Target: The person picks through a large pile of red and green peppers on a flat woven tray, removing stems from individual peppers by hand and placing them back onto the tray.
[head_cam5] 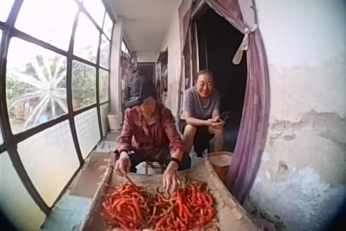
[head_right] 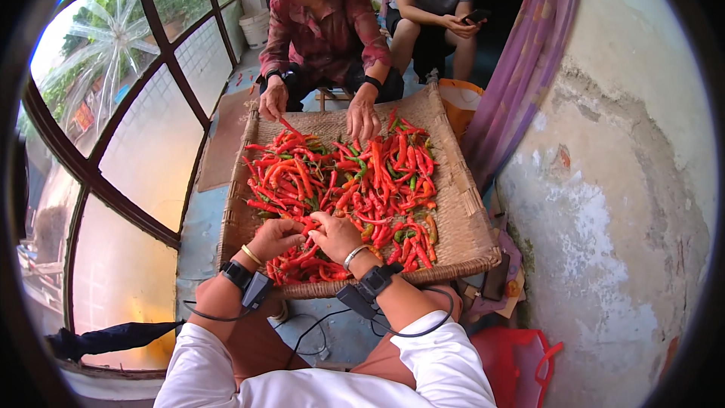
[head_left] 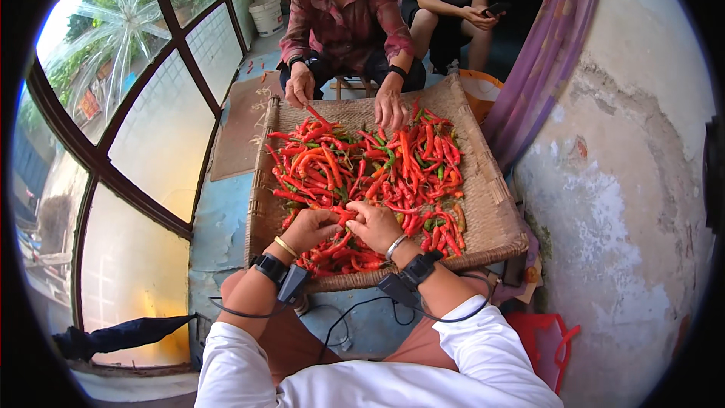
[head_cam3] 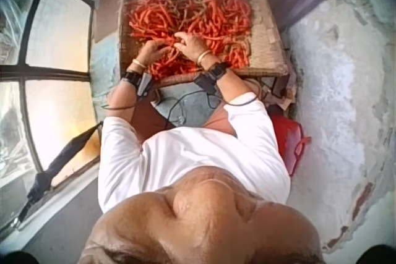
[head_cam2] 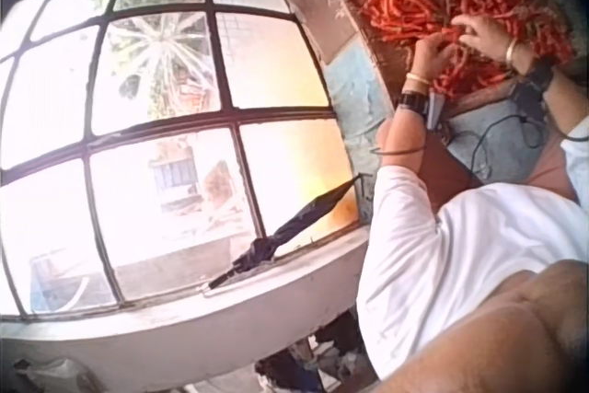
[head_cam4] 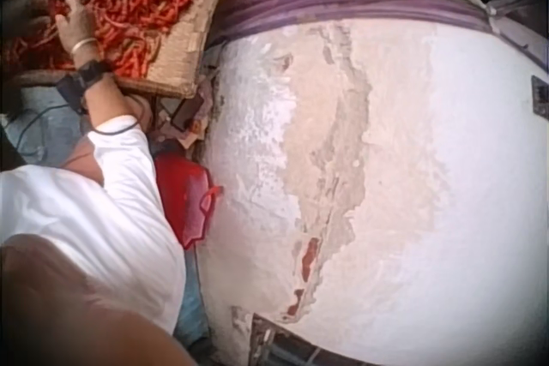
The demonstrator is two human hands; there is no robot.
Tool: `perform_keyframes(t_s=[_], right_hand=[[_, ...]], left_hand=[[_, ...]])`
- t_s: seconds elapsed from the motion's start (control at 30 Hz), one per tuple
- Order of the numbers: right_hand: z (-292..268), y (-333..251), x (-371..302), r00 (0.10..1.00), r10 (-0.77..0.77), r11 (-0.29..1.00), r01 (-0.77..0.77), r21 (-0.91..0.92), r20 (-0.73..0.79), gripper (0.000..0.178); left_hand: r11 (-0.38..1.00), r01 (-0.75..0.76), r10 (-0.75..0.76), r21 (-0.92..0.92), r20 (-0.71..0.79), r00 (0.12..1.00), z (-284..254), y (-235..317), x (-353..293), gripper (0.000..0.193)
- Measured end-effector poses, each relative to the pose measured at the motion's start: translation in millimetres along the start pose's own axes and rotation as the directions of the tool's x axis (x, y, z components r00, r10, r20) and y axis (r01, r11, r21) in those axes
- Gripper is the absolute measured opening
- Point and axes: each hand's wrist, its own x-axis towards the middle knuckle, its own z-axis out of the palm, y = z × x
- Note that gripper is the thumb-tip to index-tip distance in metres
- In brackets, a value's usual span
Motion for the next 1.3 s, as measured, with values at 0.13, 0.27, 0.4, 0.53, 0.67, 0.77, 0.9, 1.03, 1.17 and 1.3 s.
perform_keyframes(t_s=[0.13, 0.27, 0.4, 0.53, 0.67, 0.77, 0.9, 1.03, 1.17, 1.3], right_hand=[[5, 11, 2, 0.996, -0.074, 0.989, 0.067, 0.129, 0.052, 0.024], [-3, 3, 6, 0.986, -0.004, 0.985, -0.025, 0.170, 0.167, 0.022], [-11, 7, 10, 0.961, -0.018, 0.972, -0.048, 0.232, 0.276, 0.020], [-16, 11, 11, 0.938, -0.033, 0.989, -0.019, 0.146, 0.345, 0.019], [-31, 18, 21, 0.906, 0.129, 0.992, -0.110, -0.069, 0.402, 0.016], [-51, 29, 27, 0.940, 0.257, 0.807, -0.337, 0.485, 0.226, 0.022], [-63, 29, 33, 0.895, 0.444, 0.446, -0.264, 0.855, 0.045, 0.038], [-49, 33, 35, 0.922, 0.371, 0.541, -0.310, 0.781, 0.109, 0.028], [-36, 39, 35, 0.910, 0.393, 0.598, -0.361, 0.715, 0.131, 0.028], [-34, 40, 34, 0.911, 0.386, 0.596, -0.368, 0.713, 0.147, 0.026]], left_hand=[[0.997, 0.014, -0.010, -0.072, 0.054, 0.998, 1, 12, 1, 0.017], [0.998, -0.050, 0.052, -0.032, 0.077, 0.996, -1, 12, -1, 0.015], [0.985, 0.025, -0.010, -0.169, 0.092, 0.996, -6, 15, 1, 0.014], [0.964, 0.079, -0.083, -0.253, -0.006, 0.996, -11, 22, 0, 0.013], [0.955, 0.005, -0.109, -0.296, -0.333, 0.937, -14, 1, 0, 0.015], [0.910, 0.127, -0.276, -0.395, -0.345, 0.897, -19, 6, 5, 0.013], [0.924, 0.158, -0.301, -0.348, -0.408, 0.862, -20, -6, 3, 0.013], [0.955, 0.167, -0.261, -0.246, -0.424, 0.867, -20, -12, 4, 0.013], [0.980, 0.195, -0.171, 0.030, -0.356, 0.919, -29, -6, 5, 0.016], [0.874, 0.043, 0.023, 0.484, -0.129, 0.991, -50, 31, 23, 0.014]])
